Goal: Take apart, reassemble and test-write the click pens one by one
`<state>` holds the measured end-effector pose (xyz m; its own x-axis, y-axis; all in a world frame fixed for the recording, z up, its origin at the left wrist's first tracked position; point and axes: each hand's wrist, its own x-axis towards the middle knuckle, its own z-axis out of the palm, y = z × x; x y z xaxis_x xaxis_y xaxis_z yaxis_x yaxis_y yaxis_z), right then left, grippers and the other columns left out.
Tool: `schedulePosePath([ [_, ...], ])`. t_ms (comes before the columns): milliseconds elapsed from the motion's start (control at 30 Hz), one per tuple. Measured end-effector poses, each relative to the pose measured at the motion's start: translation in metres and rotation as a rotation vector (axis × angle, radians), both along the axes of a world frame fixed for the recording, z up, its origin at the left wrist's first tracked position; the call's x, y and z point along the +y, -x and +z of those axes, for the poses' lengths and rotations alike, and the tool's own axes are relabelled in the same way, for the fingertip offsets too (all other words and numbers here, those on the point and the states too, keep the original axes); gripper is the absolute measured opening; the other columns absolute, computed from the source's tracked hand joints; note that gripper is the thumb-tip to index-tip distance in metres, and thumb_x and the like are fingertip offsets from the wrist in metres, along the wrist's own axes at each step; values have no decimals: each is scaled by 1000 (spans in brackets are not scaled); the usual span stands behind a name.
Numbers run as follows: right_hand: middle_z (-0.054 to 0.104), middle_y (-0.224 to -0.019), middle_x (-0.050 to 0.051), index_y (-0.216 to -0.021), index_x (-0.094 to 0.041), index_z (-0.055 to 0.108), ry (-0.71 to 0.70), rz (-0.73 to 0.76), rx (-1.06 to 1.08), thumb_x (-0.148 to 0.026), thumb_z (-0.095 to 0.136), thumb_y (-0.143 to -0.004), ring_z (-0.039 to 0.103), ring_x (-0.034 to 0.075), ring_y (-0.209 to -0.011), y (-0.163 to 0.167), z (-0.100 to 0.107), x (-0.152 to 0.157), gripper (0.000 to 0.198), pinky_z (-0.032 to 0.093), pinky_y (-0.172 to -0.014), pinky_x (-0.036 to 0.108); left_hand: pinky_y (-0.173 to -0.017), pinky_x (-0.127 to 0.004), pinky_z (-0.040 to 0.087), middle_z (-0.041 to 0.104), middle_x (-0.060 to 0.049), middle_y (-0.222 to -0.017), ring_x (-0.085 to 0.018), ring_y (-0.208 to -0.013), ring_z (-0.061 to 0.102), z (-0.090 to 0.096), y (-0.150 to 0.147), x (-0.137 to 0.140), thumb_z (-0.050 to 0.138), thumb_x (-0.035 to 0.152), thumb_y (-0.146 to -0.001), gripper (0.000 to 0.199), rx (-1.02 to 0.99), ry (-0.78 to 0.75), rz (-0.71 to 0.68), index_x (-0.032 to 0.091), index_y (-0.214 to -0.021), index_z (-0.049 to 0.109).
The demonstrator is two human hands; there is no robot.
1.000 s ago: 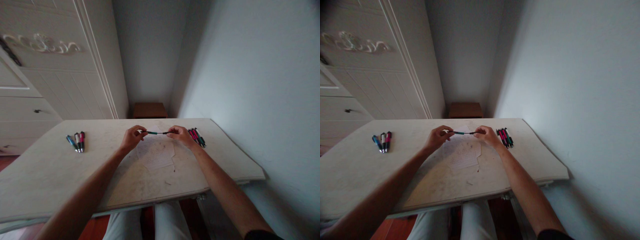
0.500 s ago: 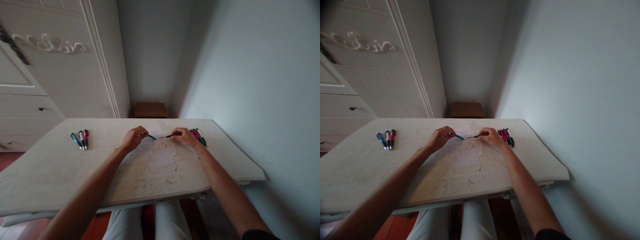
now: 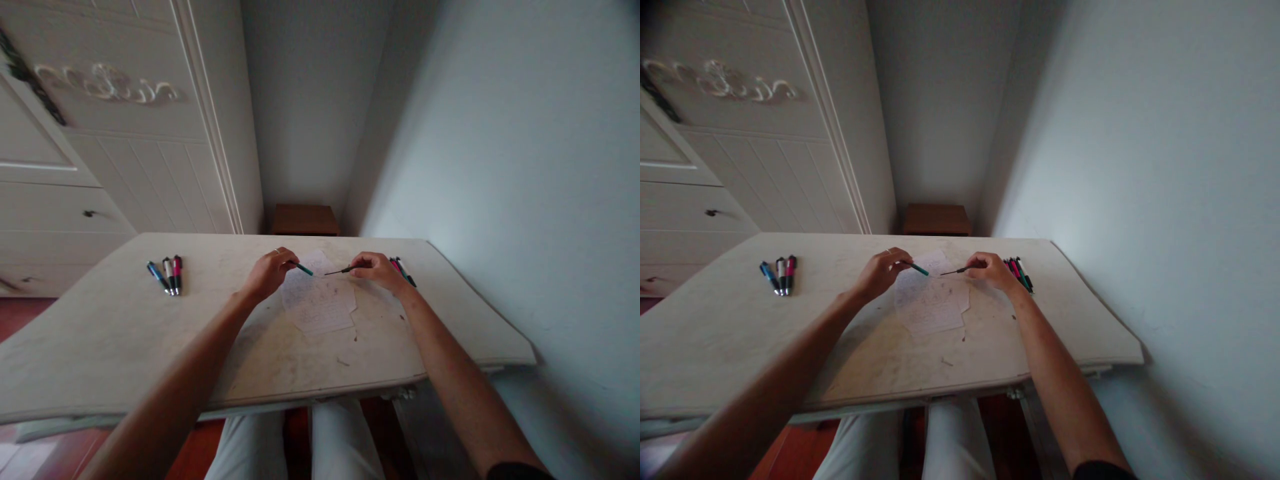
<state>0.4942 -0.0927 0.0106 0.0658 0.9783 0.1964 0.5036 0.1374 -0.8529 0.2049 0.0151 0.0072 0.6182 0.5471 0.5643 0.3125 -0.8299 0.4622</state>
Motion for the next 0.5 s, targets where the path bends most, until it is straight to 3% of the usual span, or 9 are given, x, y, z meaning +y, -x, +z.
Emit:
schedulePosePath([
  [267,65,-71,0,-76,-18,68,16,-6,10,-35,75,-63,57,15,-67,-4,0,-1,23,41,-64,28,-82,-32,49,71,-5,-93,-20,-87,64,-6,6,5,56,15,-84,15,210,58,101,21,-88,70],
  [500,66,-72,1,-77,-17,70,11,-6,-57,-37,74,-65,58,16,-68,-2,-2,0,24,42,-66,28,-84,-34,49,71,-5,-94,-21,-87,64,-8,8,6,61,29,-82,15,276,42,56,20,-91,69],
])
